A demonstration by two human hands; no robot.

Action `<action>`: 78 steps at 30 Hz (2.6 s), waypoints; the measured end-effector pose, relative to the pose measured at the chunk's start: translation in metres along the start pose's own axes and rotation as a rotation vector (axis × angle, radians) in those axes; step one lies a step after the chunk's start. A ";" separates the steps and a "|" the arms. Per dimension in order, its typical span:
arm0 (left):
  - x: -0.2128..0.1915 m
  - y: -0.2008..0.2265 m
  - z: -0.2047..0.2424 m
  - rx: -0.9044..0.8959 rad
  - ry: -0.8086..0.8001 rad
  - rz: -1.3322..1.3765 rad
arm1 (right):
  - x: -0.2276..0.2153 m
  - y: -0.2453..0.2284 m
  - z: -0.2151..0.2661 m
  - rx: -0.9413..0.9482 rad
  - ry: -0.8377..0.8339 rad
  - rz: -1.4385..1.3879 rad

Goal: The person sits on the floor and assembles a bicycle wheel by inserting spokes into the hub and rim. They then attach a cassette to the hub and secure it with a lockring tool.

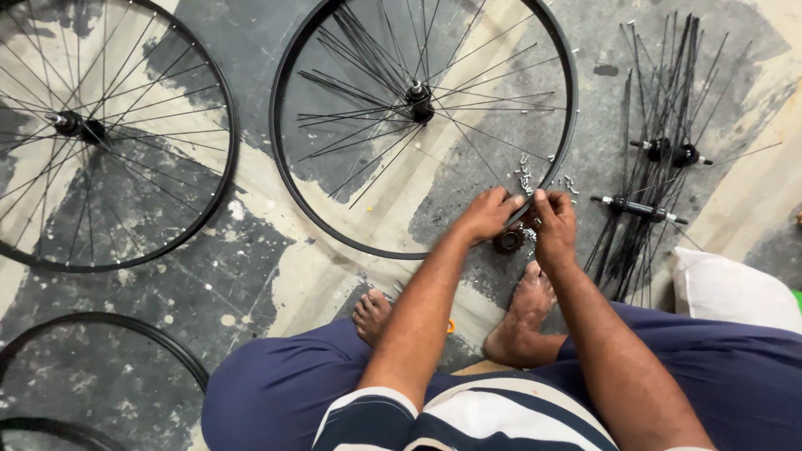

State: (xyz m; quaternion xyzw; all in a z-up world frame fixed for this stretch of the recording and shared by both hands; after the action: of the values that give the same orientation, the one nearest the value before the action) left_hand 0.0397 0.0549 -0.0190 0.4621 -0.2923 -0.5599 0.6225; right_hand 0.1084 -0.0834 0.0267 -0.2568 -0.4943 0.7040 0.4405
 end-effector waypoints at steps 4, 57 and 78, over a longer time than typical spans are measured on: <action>-0.018 0.013 0.004 -0.156 0.111 -0.100 | 0.006 -0.010 0.003 -0.007 0.021 0.020; -0.180 -0.071 -0.097 -0.049 0.859 0.146 | 0.065 -0.060 0.011 0.133 -0.026 0.434; 0.007 0.014 -0.090 0.659 -0.165 -0.626 | 0.069 -0.061 0.003 -0.005 -0.080 0.510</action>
State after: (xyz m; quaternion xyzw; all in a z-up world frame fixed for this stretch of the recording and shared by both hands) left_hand 0.1264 0.0701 -0.0439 0.6552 -0.3499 -0.6331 0.2179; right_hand 0.0950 -0.0175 0.0891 -0.3463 -0.4323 0.8008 0.2279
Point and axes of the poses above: each hand's wrist, its own z-axis away from the middle knuckle, its own x-axis out of the palm, y = z × x, the point moved 7 cm from there along -z, towards the middle knuckle, and after that the axes turned 5 degrees about -y, right-handed, at the moved point
